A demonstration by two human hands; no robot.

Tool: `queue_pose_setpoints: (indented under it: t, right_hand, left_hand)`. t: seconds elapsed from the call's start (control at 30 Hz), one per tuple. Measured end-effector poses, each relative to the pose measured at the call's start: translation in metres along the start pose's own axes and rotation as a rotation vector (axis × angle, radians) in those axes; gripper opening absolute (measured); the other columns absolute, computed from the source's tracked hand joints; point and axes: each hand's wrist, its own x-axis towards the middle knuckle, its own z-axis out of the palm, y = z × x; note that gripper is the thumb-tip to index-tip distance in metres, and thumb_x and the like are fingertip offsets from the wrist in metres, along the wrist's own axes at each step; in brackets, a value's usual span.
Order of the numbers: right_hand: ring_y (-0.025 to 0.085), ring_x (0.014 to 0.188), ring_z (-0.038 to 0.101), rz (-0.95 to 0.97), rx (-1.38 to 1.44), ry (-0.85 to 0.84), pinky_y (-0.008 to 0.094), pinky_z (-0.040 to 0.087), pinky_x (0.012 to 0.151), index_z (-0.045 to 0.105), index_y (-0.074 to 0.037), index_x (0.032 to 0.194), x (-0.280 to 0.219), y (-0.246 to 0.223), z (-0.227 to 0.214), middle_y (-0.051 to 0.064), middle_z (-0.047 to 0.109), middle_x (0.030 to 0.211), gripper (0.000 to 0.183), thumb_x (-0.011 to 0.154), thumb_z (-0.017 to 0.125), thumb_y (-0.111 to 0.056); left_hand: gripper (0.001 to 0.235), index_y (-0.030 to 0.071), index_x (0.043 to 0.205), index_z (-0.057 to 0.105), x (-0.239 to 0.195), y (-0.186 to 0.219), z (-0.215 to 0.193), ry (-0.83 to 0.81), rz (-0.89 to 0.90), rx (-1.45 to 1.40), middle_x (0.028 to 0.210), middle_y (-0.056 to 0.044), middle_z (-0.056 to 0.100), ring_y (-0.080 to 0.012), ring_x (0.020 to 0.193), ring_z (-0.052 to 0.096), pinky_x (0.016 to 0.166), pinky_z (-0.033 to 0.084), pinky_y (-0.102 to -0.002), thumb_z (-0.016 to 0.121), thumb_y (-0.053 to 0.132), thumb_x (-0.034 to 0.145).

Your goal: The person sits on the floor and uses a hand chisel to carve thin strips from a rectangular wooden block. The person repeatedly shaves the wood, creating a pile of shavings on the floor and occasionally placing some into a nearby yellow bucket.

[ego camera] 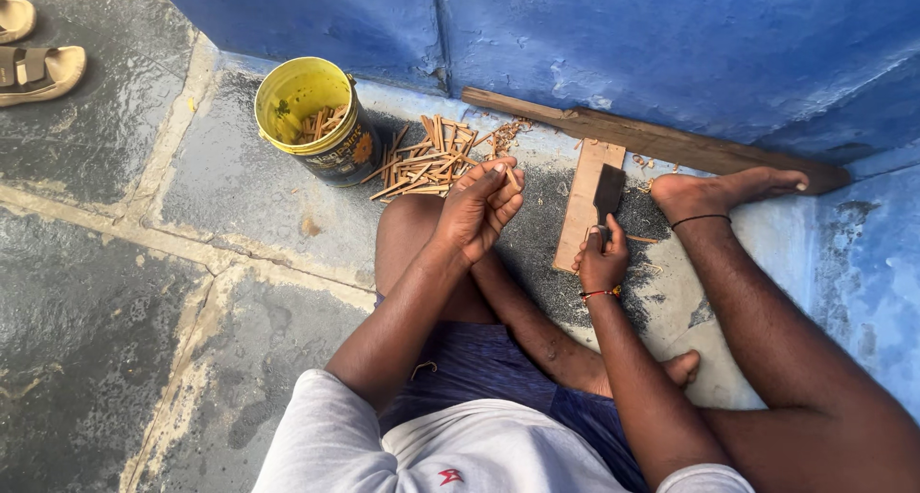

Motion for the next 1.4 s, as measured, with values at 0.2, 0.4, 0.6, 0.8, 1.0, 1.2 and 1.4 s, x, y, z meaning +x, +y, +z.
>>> queue_pose_setpoints:
  t: [0.2,0.4,0.6,0.8,1.0,1.2,1.4]
  right_hand:
    - [0.009,0.046,0.054,-0.002,0.005,-0.005,0.028,0.045,0.038,0.047,-0.01,0.151,0.002,0.003,-0.001,0.003,0.06,0.071,0.048,0.105,0.06,-0.011]
    - [0.008,0.047,0.054,0.018,0.019,-0.01,0.028,0.046,0.038,0.046,-0.01,0.151,0.003,0.005,-0.003,0.003,0.061,0.072,0.048,0.105,0.059,-0.011]
    - [0.01,0.046,0.053,-0.011,0.028,-0.002,0.028,0.045,0.038,0.048,-0.01,0.15,0.006,0.011,-0.002,0.004,0.06,0.071,0.047,0.105,0.06,-0.009]
    - [0.01,0.048,0.054,-0.007,-0.009,0.011,0.029,0.047,0.04,0.048,-0.01,0.151,0.005,0.012,-0.004,0.005,0.061,0.073,0.047,0.105,0.06,-0.009]
    - [0.011,0.049,0.055,-0.03,-0.021,-0.015,0.03,0.048,0.041,0.045,-0.01,0.153,0.005,0.012,-0.007,0.006,0.062,0.074,0.049,0.106,0.058,-0.007]
    - [0.011,0.05,0.056,-0.037,-0.026,-0.033,0.029,0.049,0.042,0.044,-0.008,0.153,0.002,0.01,-0.009,0.007,0.063,0.075,0.048,0.107,0.056,-0.008]
    - [0.01,0.049,0.055,-0.014,0.001,-0.027,0.028,0.049,0.042,0.045,-0.008,0.153,0.003,0.008,-0.008,0.007,0.063,0.075,0.048,0.106,0.057,-0.008]
  left_hand:
    - [0.023,-0.001,0.118,0.065,0.0,0.003,-0.011,0.056,0.041,0.081,0.099,-0.015,0.076,-0.0164,0.077,0.076,0.07,0.065,-0.029,0.065,0.014,0.1]
    - [0.022,0.004,0.114,0.069,0.007,0.054,-0.039,0.284,0.386,0.645,0.087,-0.009,0.072,-0.0133,0.069,0.07,0.065,0.06,-0.027,0.068,0.024,0.103]
    - [0.011,0.006,0.109,0.069,0.011,0.215,-0.093,0.555,1.387,1.251,0.102,-0.008,0.076,-0.0143,0.087,0.075,0.074,0.066,-0.028,0.059,0.006,0.106]
    - [0.02,0.007,0.111,0.073,0.034,0.259,-0.132,0.827,1.177,1.766,0.108,-0.011,0.074,-0.0246,0.097,0.071,0.086,0.058,-0.041,0.068,0.003,0.092]
    - [0.039,0.008,0.131,0.067,0.05,0.17,-0.105,0.328,0.997,1.953,0.13,-0.014,0.069,-0.0317,0.122,0.065,0.109,0.052,-0.045,0.067,0.004,0.092]
    - [0.05,0.01,0.136,0.063,0.067,0.111,-0.078,0.115,0.583,2.039,0.135,-0.015,0.064,-0.0368,0.124,0.06,0.105,0.049,-0.046,0.075,0.019,0.088]
    - [0.063,0.01,0.148,0.053,0.055,0.125,-0.105,0.367,0.926,2.145,0.151,-0.02,0.048,-0.0424,0.142,0.045,0.12,0.035,-0.054,0.074,0.019,0.09]
